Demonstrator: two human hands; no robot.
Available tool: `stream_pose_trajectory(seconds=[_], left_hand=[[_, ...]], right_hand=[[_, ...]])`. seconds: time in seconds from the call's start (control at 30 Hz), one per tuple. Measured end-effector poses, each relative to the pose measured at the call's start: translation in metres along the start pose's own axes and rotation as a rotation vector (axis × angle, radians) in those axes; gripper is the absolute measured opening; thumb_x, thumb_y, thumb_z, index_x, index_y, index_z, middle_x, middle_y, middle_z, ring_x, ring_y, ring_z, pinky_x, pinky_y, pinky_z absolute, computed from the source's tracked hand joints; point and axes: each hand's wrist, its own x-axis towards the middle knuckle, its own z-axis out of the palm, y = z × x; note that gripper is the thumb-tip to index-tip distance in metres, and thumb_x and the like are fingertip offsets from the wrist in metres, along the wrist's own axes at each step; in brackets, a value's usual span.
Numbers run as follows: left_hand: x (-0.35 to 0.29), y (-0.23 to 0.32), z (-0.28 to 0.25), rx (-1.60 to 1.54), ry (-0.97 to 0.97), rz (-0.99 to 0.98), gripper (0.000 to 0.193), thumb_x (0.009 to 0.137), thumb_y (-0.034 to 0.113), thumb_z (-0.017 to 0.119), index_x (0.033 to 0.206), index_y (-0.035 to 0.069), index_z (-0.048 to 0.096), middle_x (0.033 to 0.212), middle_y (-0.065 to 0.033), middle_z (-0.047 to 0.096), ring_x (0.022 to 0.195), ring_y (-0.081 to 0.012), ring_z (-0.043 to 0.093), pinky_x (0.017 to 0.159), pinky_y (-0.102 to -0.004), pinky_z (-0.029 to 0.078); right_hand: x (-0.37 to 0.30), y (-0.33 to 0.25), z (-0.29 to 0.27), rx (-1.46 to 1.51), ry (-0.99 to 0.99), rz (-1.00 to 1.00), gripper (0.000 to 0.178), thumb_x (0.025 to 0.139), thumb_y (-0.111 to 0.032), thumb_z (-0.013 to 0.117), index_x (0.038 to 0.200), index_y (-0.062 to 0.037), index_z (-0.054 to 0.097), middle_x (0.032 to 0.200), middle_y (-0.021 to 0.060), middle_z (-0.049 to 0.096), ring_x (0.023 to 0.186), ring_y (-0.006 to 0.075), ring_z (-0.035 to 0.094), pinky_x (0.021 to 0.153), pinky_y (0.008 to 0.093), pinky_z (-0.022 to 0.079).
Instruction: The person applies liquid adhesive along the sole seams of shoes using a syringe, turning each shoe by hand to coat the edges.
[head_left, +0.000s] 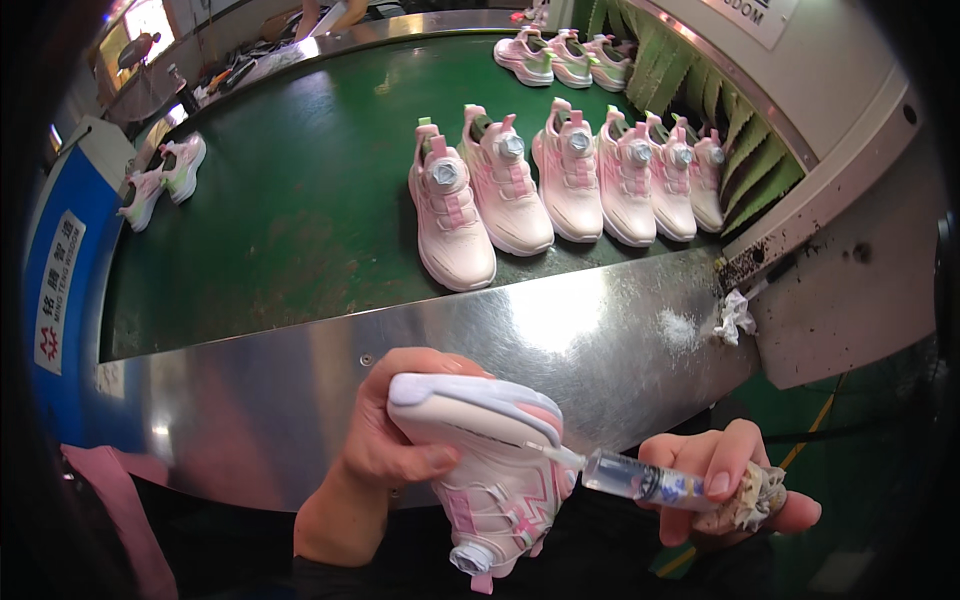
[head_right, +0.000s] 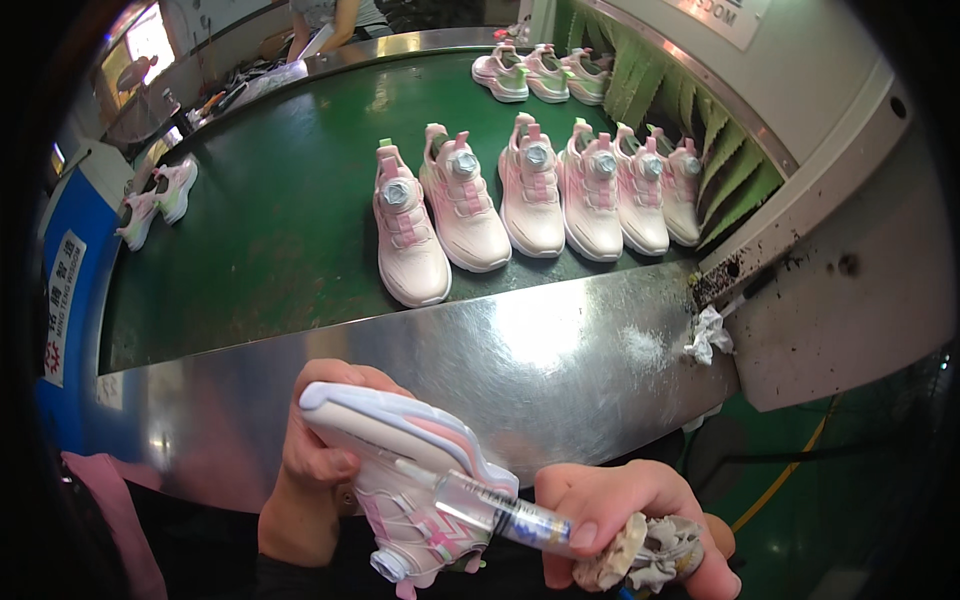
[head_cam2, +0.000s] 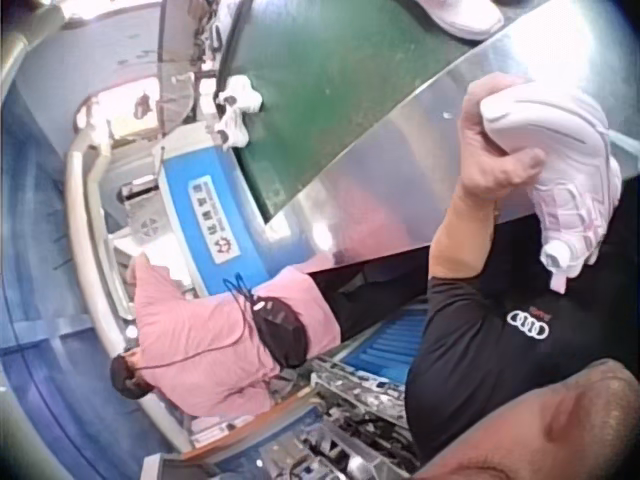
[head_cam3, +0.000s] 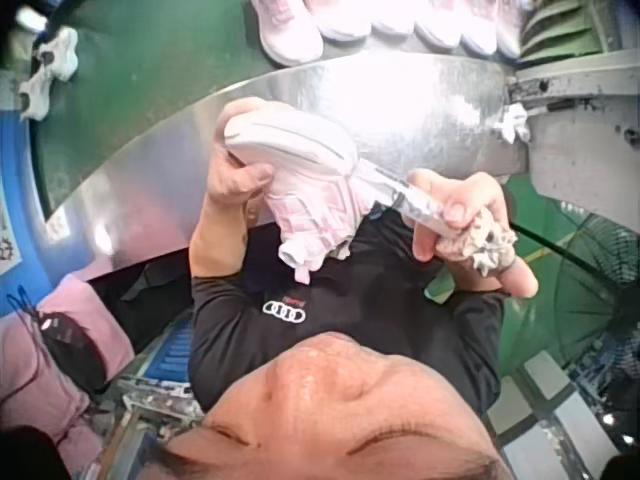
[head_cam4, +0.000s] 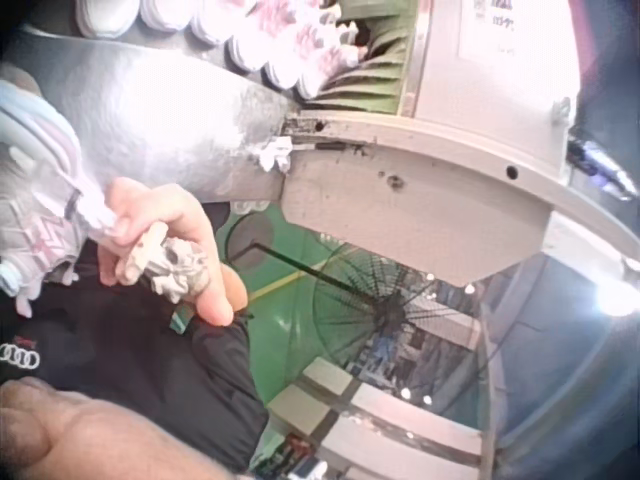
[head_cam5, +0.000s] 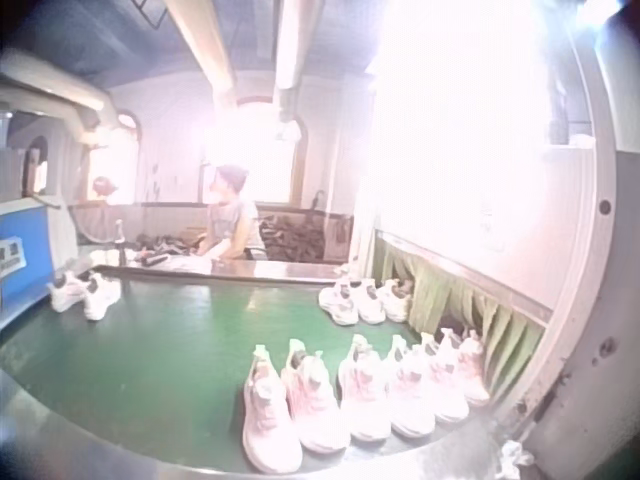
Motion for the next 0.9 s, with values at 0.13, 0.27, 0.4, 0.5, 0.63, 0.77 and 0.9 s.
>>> stream_pose_trajectory(seconds=[0.13,0.27,0.4,0.5,0.63,0.77,0.9], left_hand=[[-0.002,-0.003,-0.001,-0.004,-0.039,-0.012,0.058,0.066,-0.006,0.073,0.120,-0.001,0.050,0.114,-0.0225,0.058,0.107,-0.0348,0.061,0.093,-0.0493,0.050],[-0.012,0.002,0.004,0.031,-0.009,-0.026,0.058,0.064,-0.005,0.077,0.117,0.000,0.053,0.115,-0.0222,0.058,0.109,-0.0325,0.060,0.094,-0.0471,0.050],[-0.009,0.001,0.002,0.064,-0.061,-0.015,0.059,0.063,-0.005,0.078,0.117,0.000,0.054,0.116,-0.0229,0.058,0.110,-0.0312,0.059,0.094,-0.0455,0.049],[-0.010,0.003,0.003,0.066,-0.078,0.011,0.059,0.063,-0.005,0.078,0.117,0.000,0.054,0.116,-0.0237,0.058,0.110,-0.0307,0.059,0.095,-0.0445,0.048],[-0.009,0.004,0.004,0.083,-0.082,0.018,0.059,0.064,-0.005,0.078,0.117,0.000,0.053,0.116,-0.0239,0.058,0.110,-0.0305,0.059,0.095,-0.0442,0.048],[-0.012,0.009,0.008,0.072,-0.025,0.000,0.058,0.064,-0.006,0.077,0.117,-0.001,0.053,0.115,-0.0233,0.059,0.109,-0.0313,0.060,0.094,-0.0444,0.049],[-0.010,0.006,0.004,0.054,-0.017,-0.010,0.058,0.064,-0.006,0.077,0.117,-0.001,0.052,0.114,-0.0223,0.059,0.106,-0.0319,0.061,0.093,-0.0445,0.050]], right_hand=[[0.013,0.005,0.003,-0.053,-0.064,-0.040,0.062,0.086,-0.064,0.051,0.108,-0.0072,0.052,0.085,0.0203,0.068,0.074,0.0214,0.059,0.071,0.0310,0.039],[0.019,0.006,0.007,-0.051,-0.107,-0.007,0.062,0.086,-0.064,0.051,0.109,-0.0055,0.052,0.083,0.0195,0.068,0.068,0.0200,0.057,0.074,0.0313,0.038],[0.018,0.006,0.009,-0.084,-0.077,0.022,0.062,0.086,-0.063,0.052,0.109,-0.0053,0.052,0.083,0.0206,0.068,0.070,0.0214,0.056,0.078,0.0331,0.037],[0.018,0.009,0.011,-0.066,-0.062,0.067,0.062,0.086,-0.063,0.052,0.108,-0.0049,0.053,0.083,0.0213,0.067,0.071,0.0219,0.055,0.074,0.0331,0.038],[0.018,0.005,0.016,-0.094,-0.048,0.062,0.062,0.086,-0.062,0.053,0.107,-0.0045,0.054,0.083,0.0215,0.067,0.070,0.0217,0.055,0.067,0.0321,0.037],[0.019,0.005,0.019,-0.099,-0.026,0.079,0.060,0.084,-0.061,0.057,0.104,-0.0043,0.057,0.083,0.0204,0.068,0.070,0.0211,0.056,0.061,0.0300,0.035],[0.016,0.006,0.023,-0.102,0.042,0.060,0.061,0.081,-0.061,0.061,0.104,-0.0044,0.060,0.085,0.0177,0.069,0.070,0.0204,0.058,0.061,0.0291,0.034]])
